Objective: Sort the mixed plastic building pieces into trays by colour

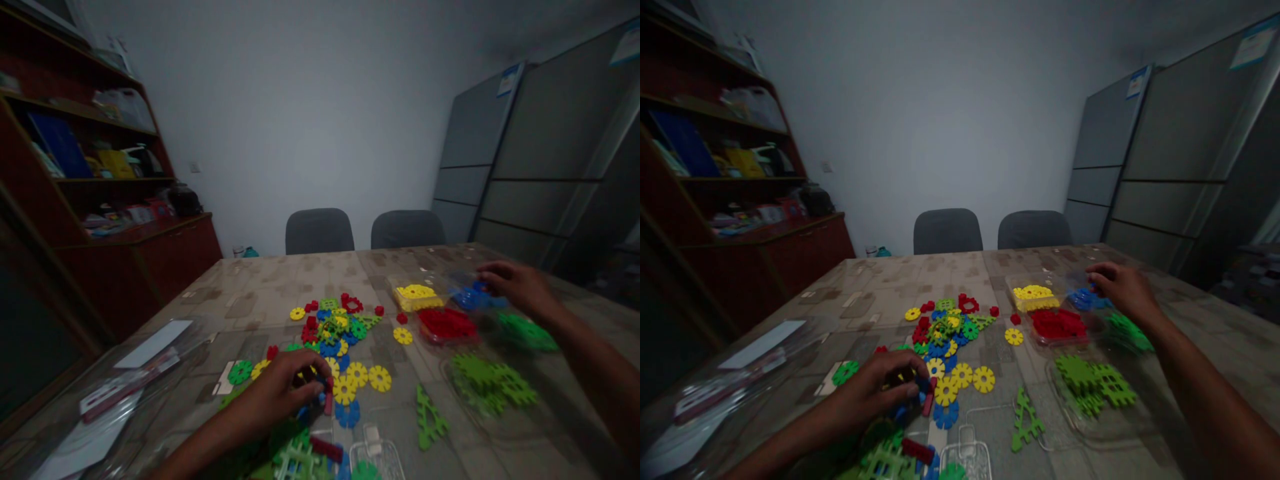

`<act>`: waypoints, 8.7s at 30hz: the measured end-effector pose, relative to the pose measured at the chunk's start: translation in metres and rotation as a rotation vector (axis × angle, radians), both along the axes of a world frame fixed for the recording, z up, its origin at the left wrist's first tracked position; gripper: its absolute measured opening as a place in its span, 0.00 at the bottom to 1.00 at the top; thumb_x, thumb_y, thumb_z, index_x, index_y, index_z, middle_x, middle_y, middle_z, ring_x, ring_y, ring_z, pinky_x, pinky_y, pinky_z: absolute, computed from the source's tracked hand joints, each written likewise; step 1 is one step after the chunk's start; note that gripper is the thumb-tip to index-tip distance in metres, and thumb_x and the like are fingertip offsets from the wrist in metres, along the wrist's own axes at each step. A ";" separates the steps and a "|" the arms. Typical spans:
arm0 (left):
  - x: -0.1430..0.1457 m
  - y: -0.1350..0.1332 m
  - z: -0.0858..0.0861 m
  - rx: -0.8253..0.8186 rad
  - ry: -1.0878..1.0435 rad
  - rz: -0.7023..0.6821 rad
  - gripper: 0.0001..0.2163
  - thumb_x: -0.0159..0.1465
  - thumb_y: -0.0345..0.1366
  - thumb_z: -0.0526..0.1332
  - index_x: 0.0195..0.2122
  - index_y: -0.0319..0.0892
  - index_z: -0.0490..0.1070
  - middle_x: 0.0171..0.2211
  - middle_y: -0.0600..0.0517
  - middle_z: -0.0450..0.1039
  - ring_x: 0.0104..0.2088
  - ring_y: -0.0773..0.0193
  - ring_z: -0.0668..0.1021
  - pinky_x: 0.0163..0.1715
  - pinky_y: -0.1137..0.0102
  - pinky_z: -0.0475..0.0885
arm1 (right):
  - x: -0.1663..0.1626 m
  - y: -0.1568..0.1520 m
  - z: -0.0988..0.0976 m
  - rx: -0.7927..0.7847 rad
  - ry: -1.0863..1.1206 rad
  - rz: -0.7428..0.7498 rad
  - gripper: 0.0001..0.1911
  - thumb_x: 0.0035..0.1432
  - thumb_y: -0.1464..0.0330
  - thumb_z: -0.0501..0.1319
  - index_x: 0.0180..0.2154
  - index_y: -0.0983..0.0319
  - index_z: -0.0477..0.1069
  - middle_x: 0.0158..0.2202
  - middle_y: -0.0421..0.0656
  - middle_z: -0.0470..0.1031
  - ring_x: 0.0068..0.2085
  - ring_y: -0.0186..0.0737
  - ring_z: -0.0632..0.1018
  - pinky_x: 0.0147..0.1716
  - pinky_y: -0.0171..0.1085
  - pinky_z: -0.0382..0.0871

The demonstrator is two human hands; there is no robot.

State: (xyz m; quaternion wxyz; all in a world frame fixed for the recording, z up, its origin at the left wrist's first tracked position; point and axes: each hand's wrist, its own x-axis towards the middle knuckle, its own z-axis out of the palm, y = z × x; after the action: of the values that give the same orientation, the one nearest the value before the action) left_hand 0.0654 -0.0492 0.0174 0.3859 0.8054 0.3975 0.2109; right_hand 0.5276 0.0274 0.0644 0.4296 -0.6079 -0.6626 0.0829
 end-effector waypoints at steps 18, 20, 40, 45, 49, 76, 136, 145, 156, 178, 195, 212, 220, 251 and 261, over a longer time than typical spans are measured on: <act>-0.056 0.022 0.024 0.134 0.542 0.054 0.08 0.57 0.30 0.66 0.39 0.44 0.74 0.38 0.53 0.77 0.38 0.60 0.77 0.37 0.72 0.68 | -0.239 -0.114 -0.073 -0.346 -0.314 0.817 0.19 0.58 0.70 0.61 0.52 0.57 0.69 0.50 0.47 0.70 0.49 0.46 0.71 0.47 0.43 0.66; -0.054 0.020 0.025 0.090 0.571 0.006 0.09 0.55 0.29 0.68 0.37 0.44 0.74 0.36 0.54 0.77 0.36 0.62 0.77 0.34 0.73 0.67 | -0.245 -0.118 -0.073 -0.372 -0.357 0.829 0.20 0.56 0.70 0.63 0.52 0.56 0.69 0.51 0.47 0.69 0.50 0.47 0.70 0.47 0.43 0.66; -0.034 -0.005 0.030 0.089 0.820 -0.169 0.16 0.51 0.30 0.73 0.40 0.46 0.73 0.46 0.51 0.73 0.45 0.53 0.76 0.41 0.66 0.72 | -0.243 -0.107 -0.080 -0.256 -0.430 0.761 0.10 0.64 0.71 0.56 0.45 0.59 0.71 0.46 0.46 0.72 0.47 0.46 0.71 0.47 0.45 0.67; -0.036 0.001 0.030 0.069 0.801 -0.203 0.17 0.49 0.29 0.75 0.40 0.46 0.75 0.44 0.52 0.75 0.41 0.57 0.77 0.38 0.70 0.72 | -0.240 -0.103 -0.088 -0.225 -0.432 0.718 0.09 0.65 0.73 0.54 0.43 0.58 0.70 0.42 0.44 0.71 0.44 0.44 0.71 0.41 0.42 0.66; -0.034 0.001 0.031 0.076 0.821 -0.206 0.15 0.50 0.30 0.73 0.38 0.46 0.76 0.43 0.52 0.75 0.40 0.59 0.77 0.37 0.71 0.71 | -0.242 -0.109 -0.086 -0.206 -0.402 0.737 0.09 0.66 0.70 0.53 0.44 0.59 0.70 0.43 0.45 0.71 0.44 0.44 0.71 0.43 0.42 0.66; -0.021 -0.005 0.025 0.184 0.809 -0.101 0.05 0.50 0.27 0.65 0.28 0.43 0.73 0.32 0.50 0.76 0.31 0.58 0.77 0.27 0.70 0.67 | -0.242 -0.106 -0.090 -0.249 -0.500 0.601 0.07 0.60 0.77 0.55 0.37 0.62 0.69 0.40 0.46 0.71 0.37 0.40 0.72 0.35 0.37 0.65; 0.005 -0.003 0.000 -0.021 -0.148 0.042 0.08 0.57 0.27 0.64 0.37 0.41 0.75 0.35 0.53 0.76 0.35 0.63 0.76 0.36 0.72 0.68 | -0.245 -0.096 -0.113 -0.679 0.911 0.850 0.17 0.60 0.56 0.63 0.44 0.60 0.65 0.27 0.33 0.64 0.20 0.25 0.65 0.19 0.28 0.60; 0.014 -0.011 -0.007 0.082 -0.037 0.041 0.07 0.56 0.24 0.62 0.33 0.41 0.75 0.32 0.54 0.75 0.34 0.63 0.74 0.35 0.72 0.64 | -0.245 -0.100 -0.105 -0.678 0.781 0.917 0.18 0.60 0.53 0.60 0.38 0.62 0.66 0.29 0.37 0.68 0.22 0.28 0.66 0.21 0.30 0.62; -0.006 0.001 0.003 0.045 0.151 -0.015 0.03 0.58 0.28 0.62 0.32 0.40 0.75 0.29 0.56 0.72 0.30 0.65 0.72 0.30 0.75 0.63 | -0.249 -0.109 -0.081 -0.434 0.011 0.655 0.09 0.58 0.67 0.58 0.41 0.60 0.72 0.36 0.42 0.73 0.37 0.41 0.73 0.37 0.37 0.62; -0.010 0.003 -0.007 0.066 0.316 -0.046 0.06 0.58 0.28 0.59 0.34 0.42 0.74 0.31 0.55 0.74 0.32 0.63 0.74 0.31 0.74 0.63 | -0.197 -0.081 -0.031 -0.195 -0.318 0.505 0.02 0.60 0.68 0.59 0.36 0.60 0.69 0.34 0.44 0.75 0.34 0.42 0.73 0.32 0.37 0.61; -0.010 0.002 0.001 0.057 0.370 -0.057 0.05 0.62 0.31 0.60 0.36 0.42 0.75 0.34 0.53 0.75 0.34 0.62 0.75 0.32 0.73 0.64 | -0.070 -0.015 -0.017 -0.072 -0.420 0.053 0.15 0.57 0.64 0.54 0.38 0.62 0.77 0.38 0.51 0.82 0.37 0.50 0.80 0.37 0.44 0.71; -0.024 0.013 0.008 0.227 0.356 0.000 0.09 0.64 0.28 0.56 0.42 0.42 0.74 0.40 0.49 0.77 0.40 0.59 0.77 0.41 0.70 0.67 | -0.236 -0.130 -0.057 -0.288 -0.372 0.951 0.27 0.55 0.68 0.67 0.56 0.54 0.67 0.56 0.47 0.69 0.53 0.51 0.70 0.53 0.46 0.64; -0.024 0.015 0.000 0.169 0.386 -0.044 0.06 0.62 0.29 0.58 0.36 0.43 0.74 0.33 0.52 0.77 0.34 0.61 0.76 0.33 0.74 0.65 | -0.225 -0.115 -0.050 -0.389 -0.430 0.821 0.06 0.61 0.72 0.57 0.40 0.60 0.71 0.42 0.45 0.72 0.40 0.42 0.73 0.40 0.40 0.66; -0.024 0.011 0.002 0.159 0.406 -0.108 0.07 0.66 0.37 0.61 0.44 0.44 0.75 0.40 0.51 0.77 0.38 0.60 0.77 0.37 0.72 0.68 | -0.224 -0.110 -0.070 -0.507 -0.371 0.659 0.14 0.49 0.76 0.65 0.39 0.62 0.67 0.42 0.45 0.71 0.41 0.43 0.71 0.39 0.39 0.61; -0.023 0.013 0.000 0.208 0.427 -0.130 0.07 0.66 0.33 0.61 0.44 0.44 0.74 0.41 0.50 0.76 0.41 0.59 0.76 0.41 0.70 0.68 | -0.233 -0.104 -0.077 -0.569 -0.029 0.789 0.16 0.50 0.80 0.61 0.41 0.60 0.71 0.27 0.34 0.68 0.29 0.33 0.68 0.28 0.32 0.56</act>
State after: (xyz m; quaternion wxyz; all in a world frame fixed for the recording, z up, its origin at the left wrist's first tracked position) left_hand 0.0428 -0.0366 0.0177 0.2210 0.8910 0.3934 0.0501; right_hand 0.2943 -0.0769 -0.0123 0.1728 -0.4045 -0.7996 0.4088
